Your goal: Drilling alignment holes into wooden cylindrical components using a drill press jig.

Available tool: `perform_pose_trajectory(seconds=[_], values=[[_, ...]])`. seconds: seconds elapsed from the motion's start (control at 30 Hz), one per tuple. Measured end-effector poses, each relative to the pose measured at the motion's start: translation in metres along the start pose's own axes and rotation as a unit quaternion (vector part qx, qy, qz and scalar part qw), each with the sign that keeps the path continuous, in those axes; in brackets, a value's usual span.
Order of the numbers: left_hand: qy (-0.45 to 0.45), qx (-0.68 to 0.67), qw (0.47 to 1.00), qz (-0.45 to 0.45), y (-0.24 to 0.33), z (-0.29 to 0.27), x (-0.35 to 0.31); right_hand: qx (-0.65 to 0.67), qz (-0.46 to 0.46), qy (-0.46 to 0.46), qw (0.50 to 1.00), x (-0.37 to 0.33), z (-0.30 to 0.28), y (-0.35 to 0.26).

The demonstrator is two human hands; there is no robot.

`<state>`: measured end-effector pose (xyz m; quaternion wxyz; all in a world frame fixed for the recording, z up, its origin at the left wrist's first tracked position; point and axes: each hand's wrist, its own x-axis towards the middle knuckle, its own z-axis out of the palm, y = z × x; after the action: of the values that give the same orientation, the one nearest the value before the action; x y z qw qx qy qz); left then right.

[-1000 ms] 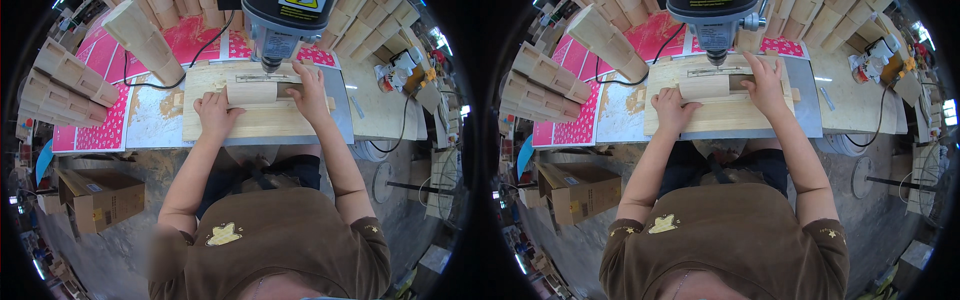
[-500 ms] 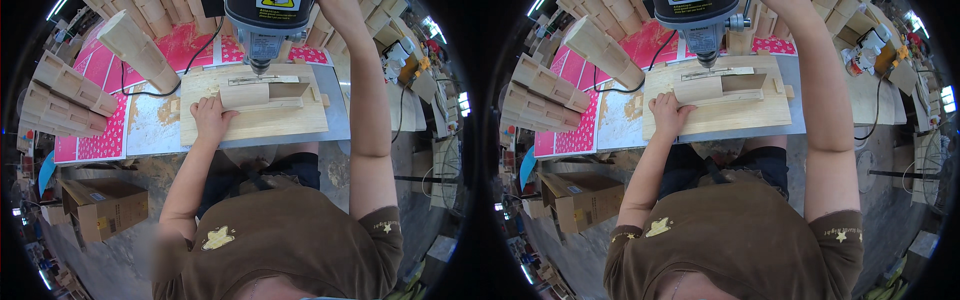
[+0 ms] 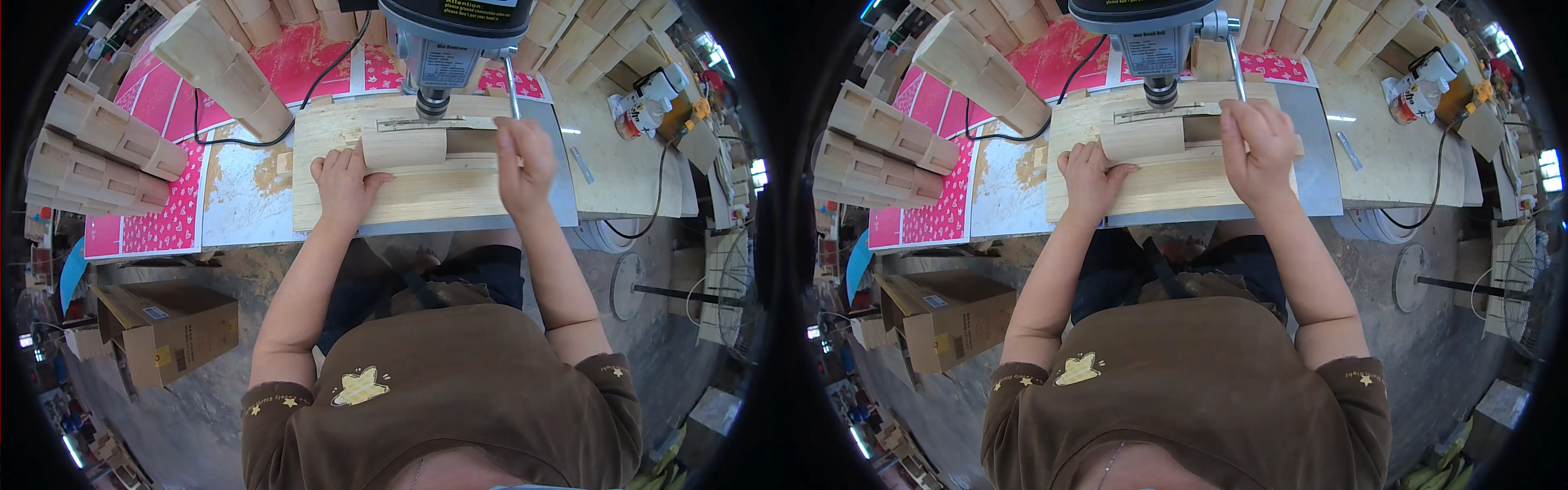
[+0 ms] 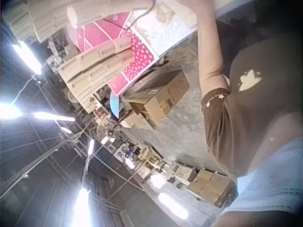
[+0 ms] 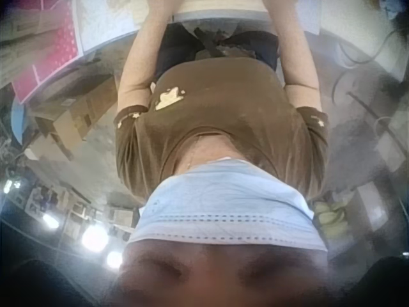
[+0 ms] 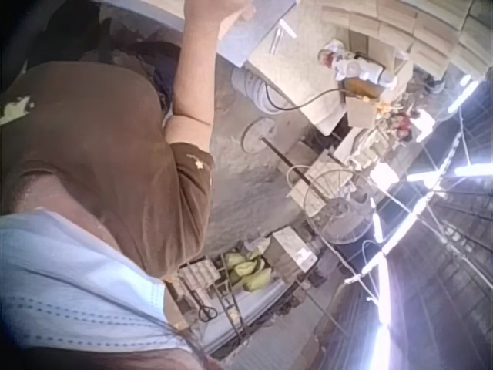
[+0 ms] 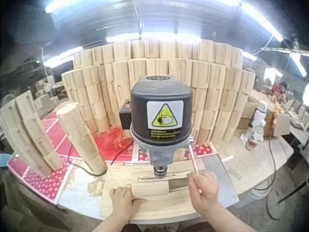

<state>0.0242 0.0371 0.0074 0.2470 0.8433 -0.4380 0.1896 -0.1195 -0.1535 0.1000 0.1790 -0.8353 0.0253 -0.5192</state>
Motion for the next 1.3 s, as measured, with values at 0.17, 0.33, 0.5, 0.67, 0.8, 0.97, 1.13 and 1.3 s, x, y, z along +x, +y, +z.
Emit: perform_pose_trajectory(seconds=[0.17, 0.33, 0.5, 0.67, 0.8, 0.97, 1.13, 1.3], values=[[0.002, -0.011, 1.000, -0.002, 0.000, 0.002, 0.000, 0.015, 0.026, -0.009, 1.000, -0.008, 0.007, 0.008], [-0.001, -0.018, 1.000, -0.004, 0.001, 0.003, 0.000, 0.015, -0.002, 0.013, 1.000, 0.054, -0.029, -0.002], [0.025, -0.022, 0.999, 0.017, 0.023, 0.017, 0.008, -0.045, 0.095, -0.012, 0.994, 0.163, -0.013, 0.015], [0.027, -0.036, 0.999, 0.002, 0.033, 0.023, 0.010, -0.036, 0.086, 0.003, 0.996, 0.175, -0.001, 0.019], [0.028, -0.038, 0.999, 0.010, 0.031, 0.021, 0.009, -0.041, 0.089, -0.031, 0.995, 0.125, -0.037, -0.003], [0.025, -0.037, 0.999, 0.008, 0.032, 0.023, 0.009, 0.008, 0.080, 0.010, 0.997, 0.034, -0.025, -0.016], [0.019, -0.036, 0.999, 0.010, 0.031, 0.024, 0.009, 0.034, -0.015, 0.051, 0.998, -0.009, 0.018, 0.018], [0.027, -0.035, 0.999, 0.007, 0.032, 0.023, 0.009, 0.042, -0.034, 0.052, 0.997, 0.008, 0.006, 0.010]])
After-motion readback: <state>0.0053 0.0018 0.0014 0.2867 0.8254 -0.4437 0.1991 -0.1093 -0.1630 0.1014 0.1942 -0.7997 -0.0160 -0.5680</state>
